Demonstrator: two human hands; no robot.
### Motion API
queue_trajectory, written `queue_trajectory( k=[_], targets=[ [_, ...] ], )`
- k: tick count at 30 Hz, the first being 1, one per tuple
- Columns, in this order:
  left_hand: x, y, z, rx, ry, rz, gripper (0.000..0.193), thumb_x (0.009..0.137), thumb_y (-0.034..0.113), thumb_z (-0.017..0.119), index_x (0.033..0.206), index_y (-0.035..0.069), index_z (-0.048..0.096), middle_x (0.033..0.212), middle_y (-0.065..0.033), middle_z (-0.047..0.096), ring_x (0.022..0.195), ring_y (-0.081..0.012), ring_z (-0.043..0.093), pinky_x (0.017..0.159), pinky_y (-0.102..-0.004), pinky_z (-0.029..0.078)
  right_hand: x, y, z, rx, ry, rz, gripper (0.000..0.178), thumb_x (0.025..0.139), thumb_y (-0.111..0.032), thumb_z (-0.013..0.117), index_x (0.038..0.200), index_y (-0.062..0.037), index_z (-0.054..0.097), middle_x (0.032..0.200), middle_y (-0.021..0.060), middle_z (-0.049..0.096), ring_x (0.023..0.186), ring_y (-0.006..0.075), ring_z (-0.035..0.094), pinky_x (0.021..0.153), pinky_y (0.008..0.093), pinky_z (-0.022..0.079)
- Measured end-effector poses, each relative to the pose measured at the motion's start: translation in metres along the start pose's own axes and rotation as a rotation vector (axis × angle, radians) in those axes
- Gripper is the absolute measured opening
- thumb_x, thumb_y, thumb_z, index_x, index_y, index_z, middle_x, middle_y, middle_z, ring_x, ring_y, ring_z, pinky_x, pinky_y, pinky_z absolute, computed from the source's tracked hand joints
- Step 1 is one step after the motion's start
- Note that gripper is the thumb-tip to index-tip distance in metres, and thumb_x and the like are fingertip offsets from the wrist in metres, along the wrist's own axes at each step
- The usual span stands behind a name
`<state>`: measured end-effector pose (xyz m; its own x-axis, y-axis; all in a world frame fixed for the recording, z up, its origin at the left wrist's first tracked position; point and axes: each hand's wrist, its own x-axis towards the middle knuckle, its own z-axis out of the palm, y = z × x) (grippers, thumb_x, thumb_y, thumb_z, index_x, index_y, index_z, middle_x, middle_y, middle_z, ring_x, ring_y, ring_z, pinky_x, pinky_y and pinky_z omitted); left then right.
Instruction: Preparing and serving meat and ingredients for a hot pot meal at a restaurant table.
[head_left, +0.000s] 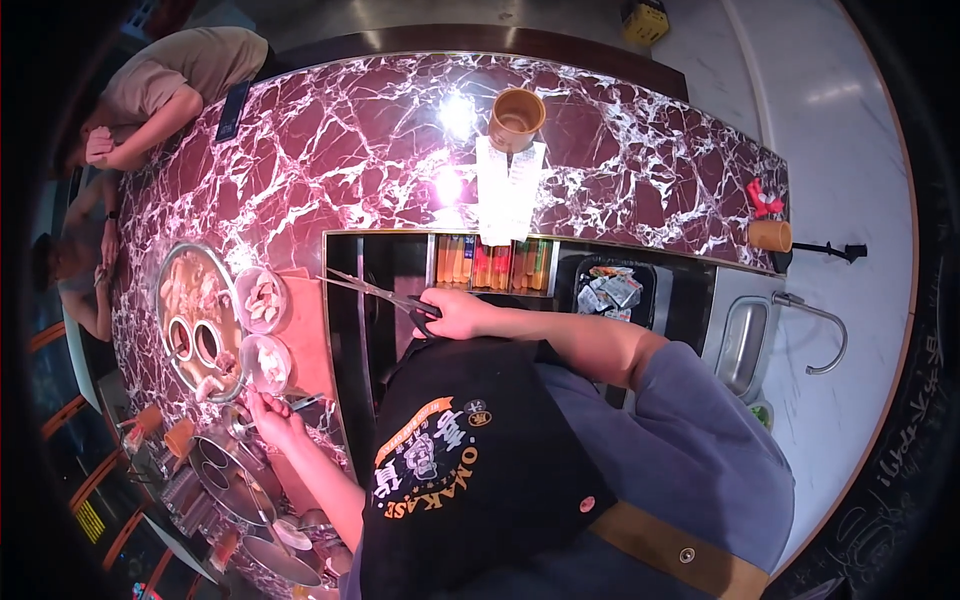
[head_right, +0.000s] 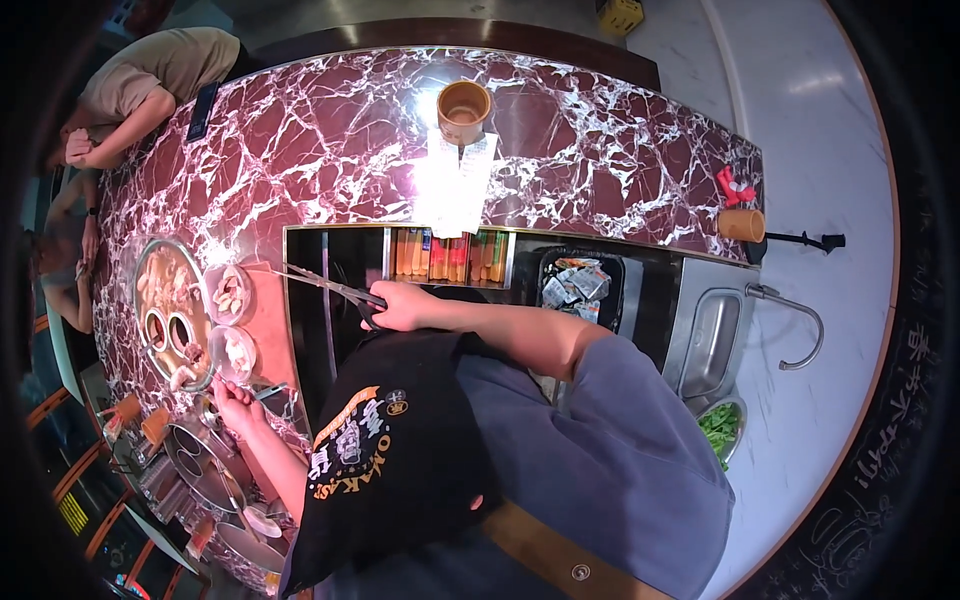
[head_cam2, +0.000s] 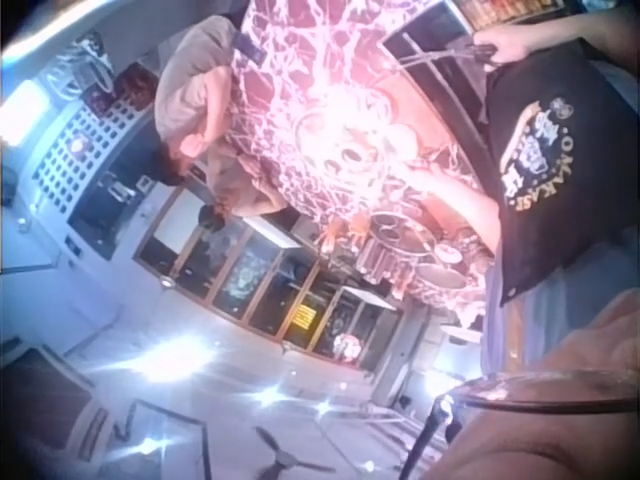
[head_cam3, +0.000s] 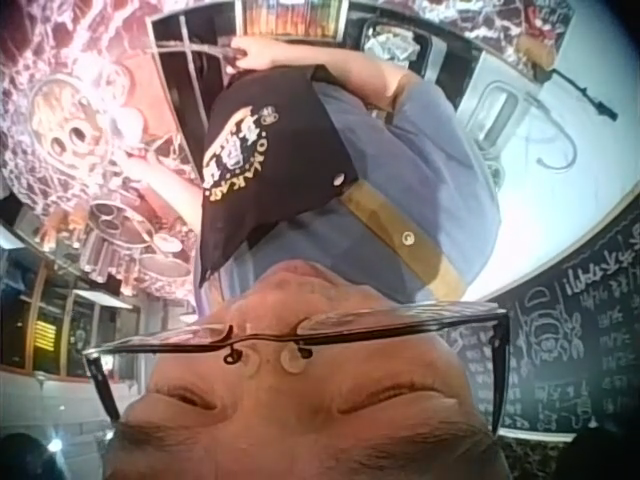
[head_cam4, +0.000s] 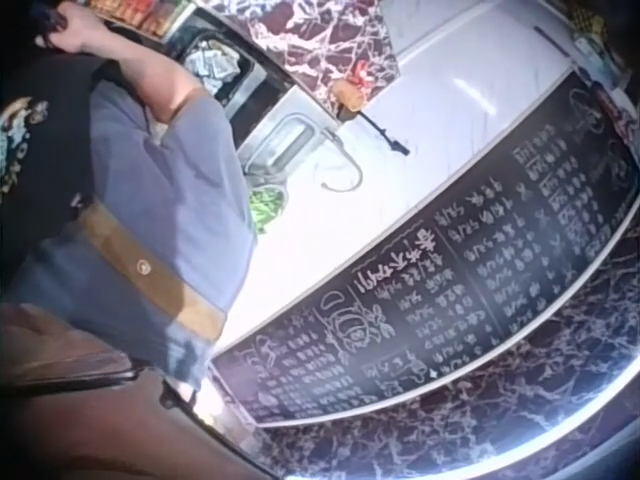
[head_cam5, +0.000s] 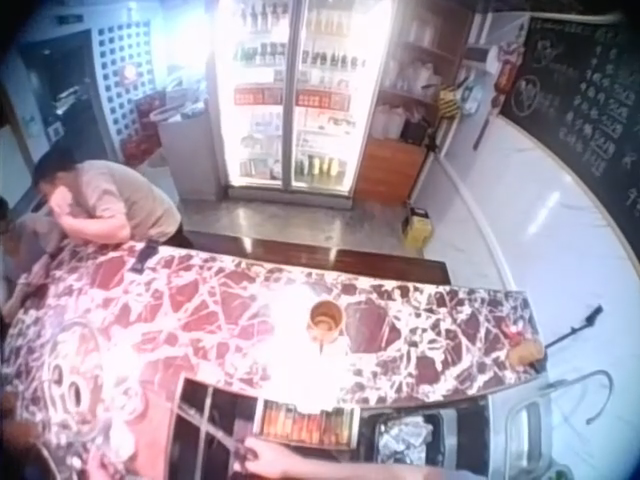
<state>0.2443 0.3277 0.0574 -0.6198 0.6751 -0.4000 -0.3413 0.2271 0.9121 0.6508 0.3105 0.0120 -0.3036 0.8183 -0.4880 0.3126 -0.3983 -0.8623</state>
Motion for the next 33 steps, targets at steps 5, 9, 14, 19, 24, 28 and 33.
queue_trajectory(
  k=[5,9,14,19,24,28,33],
  targets=[
    [-0.003,-0.002,-0.001,-0.021,0.007,-0.006,0.026,0.099,0.016,0.054,0.121,0.004,0.06,0.071,0.0035,0.048,0.051,-0.004,0.037,0.042,-0.0191,0.027,0.003,-0.003,-0.002,-0.067,-0.018,0.022,0.046,0.073,-0.042,0.081,0.088,-0.0035,0.061,0.086,0.0136,0.068,0.083,0.0281,0.067,0.073,0.037,0.05],
    [-0.004,-0.003,-0.003,-0.027,0.016,-0.015,0.026,0.1,0.016,0.053,0.122,0.004,0.059,0.07,0.0036,0.047,0.051,-0.0041,0.037,0.043,-0.0191,0.027,0.004,-0.004,-0.002,-0.062,-0.004,-0.02,0.045,0.072,-0.041,0.081,0.087,-0.0035,0.062,0.086,0.014,0.068,0.082,0.0284,0.067,0.073,0.0371,0.051],
    [-0.004,-0.003,-0.007,-0.049,-0.009,-0.022,0.027,0.1,0.016,0.053,0.123,0.004,0.059,0.07,0.0035,0.047,0.051,-0.0038,0.037,0.043,-0.019,0.026,0.003,-0.005,0.002,-0.122,0.0,0.001,0.042,0.073,-0.039,0.081,0.085,-0.0038,0.062,0.084,0.0137,0.069,0.082,0.0281,0.068,0.073,0.0376,0.051],
    [-0.004,-0.006,-0.013,-0.019,0.021,-0.022,0.029,0.099,0.016,0.053,0.125,0.003,0.058,0.07,0.0036,0.047,0.051,-0.0035,0.036,0.043,-0.0189,0.026,0.001,-0.007,0.009,-0.082,-0.01,-0.004,0.041,0.073,-0.038,0.081,0.085,-0.0032,0.061,0.085,0.0137,0.069,0.082,0.0277,0.068,0.073,0.0376,0.051],
    [-0.003,-0.007,-0.017,-0.009,0.007,-0.021,0.03,0.099,0.015,0.053,0.126,0.003,0.058,0.069,0.0039,0.047,0.051,-0.0036,0.036,0.043,-0.0192,0.026,-0.002,-0.003,0.015,-0.071,-0.023,0.008,0.042,0.074,-0.037,0.081,0.085,-0.0025,0.06,0.084,0.0138,0.068,0.081,0.0277,0.067,0.073,0.0375,0.051],
    [0.001,-0.011,-0.022,0.015,0.002,-0.021,0.027,0.098,0.015,0.054,0.122,0.004,0.06,0.066,0.0047,0.045,0.049,-0.0037,0.035,0.041,-0.0197,0.025,-0.002,0.006,0.02,-0.096,-0.007,-0.013,0.041,0.075,-0.039,0.08,0.086,-0.0036,0.061,0.083,0.0137,0.067,0.082,0.0281,0.066,0.073,0.0381,0.05],
    [0.003,-0.01,-0.032,0.105,0.263,-0.08,0.019,0.095,0.019,0.057,0.11,0.01,0.064,0.074,0.0001,0.06,0.052,-0.0062,0.049,0.042,-0.0185,0.029,0.009,-0.004,0.023,-0.258,-0.032,-0.127,0.049,0.077,-0.046,0.076,0.096,-0.003,0.061,0.092,0.0131,0.064,0.087,0.0276,0.064,0.076,0.0395,0.05]
  ],
)
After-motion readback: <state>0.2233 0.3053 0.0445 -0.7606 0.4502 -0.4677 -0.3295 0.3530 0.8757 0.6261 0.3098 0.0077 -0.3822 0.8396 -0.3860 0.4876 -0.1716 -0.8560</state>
